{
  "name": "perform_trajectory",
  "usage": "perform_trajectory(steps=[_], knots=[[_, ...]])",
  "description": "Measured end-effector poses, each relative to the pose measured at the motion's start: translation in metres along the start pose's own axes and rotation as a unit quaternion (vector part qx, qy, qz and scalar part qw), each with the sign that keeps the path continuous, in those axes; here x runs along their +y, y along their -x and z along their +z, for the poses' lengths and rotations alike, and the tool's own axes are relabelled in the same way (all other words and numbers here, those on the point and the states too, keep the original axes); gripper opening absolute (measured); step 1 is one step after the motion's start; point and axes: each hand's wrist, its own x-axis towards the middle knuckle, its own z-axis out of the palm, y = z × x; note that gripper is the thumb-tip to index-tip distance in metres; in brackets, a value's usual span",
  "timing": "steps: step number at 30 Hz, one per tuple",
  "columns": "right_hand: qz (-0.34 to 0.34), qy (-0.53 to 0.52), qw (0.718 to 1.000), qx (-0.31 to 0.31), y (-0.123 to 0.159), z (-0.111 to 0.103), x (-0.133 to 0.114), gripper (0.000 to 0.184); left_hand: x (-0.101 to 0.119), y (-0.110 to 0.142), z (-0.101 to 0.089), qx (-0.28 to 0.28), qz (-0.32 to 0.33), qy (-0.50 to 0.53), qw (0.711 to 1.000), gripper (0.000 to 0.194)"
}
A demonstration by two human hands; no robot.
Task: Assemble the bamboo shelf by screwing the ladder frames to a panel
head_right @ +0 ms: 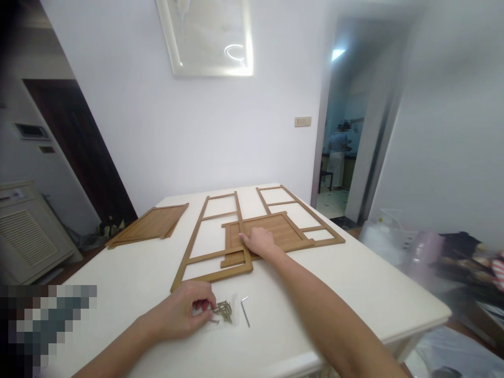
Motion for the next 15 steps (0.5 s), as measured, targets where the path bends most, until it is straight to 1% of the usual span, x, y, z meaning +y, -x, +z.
perform_trajectory(steps=[8, 12, 15], knots=[[-0.011, 0.019, 1.0, -0.009, 0.0024, 0.0014, -0.0003, 0.064, 0.0001, -0.0008, 0.0008, 0.013, 0.001, 0.006, 1.0, 0.016], [-0.015, 0.023, 1.0, -0.009, 0.0026, 0.0018, -0.0002, 0.064, 0.0007, -0.0013, 0.0023, 0.01, 0.009, 0.014, 1.0, 0.011], [-0.017, 0.025, 1.0, -0.007, 0.0028, 0.0028, 0.0, 0.063, 0.0014, -0.0027, 0.0051, 0.008, 0.013, 0.024, 1.0, 0.016]])
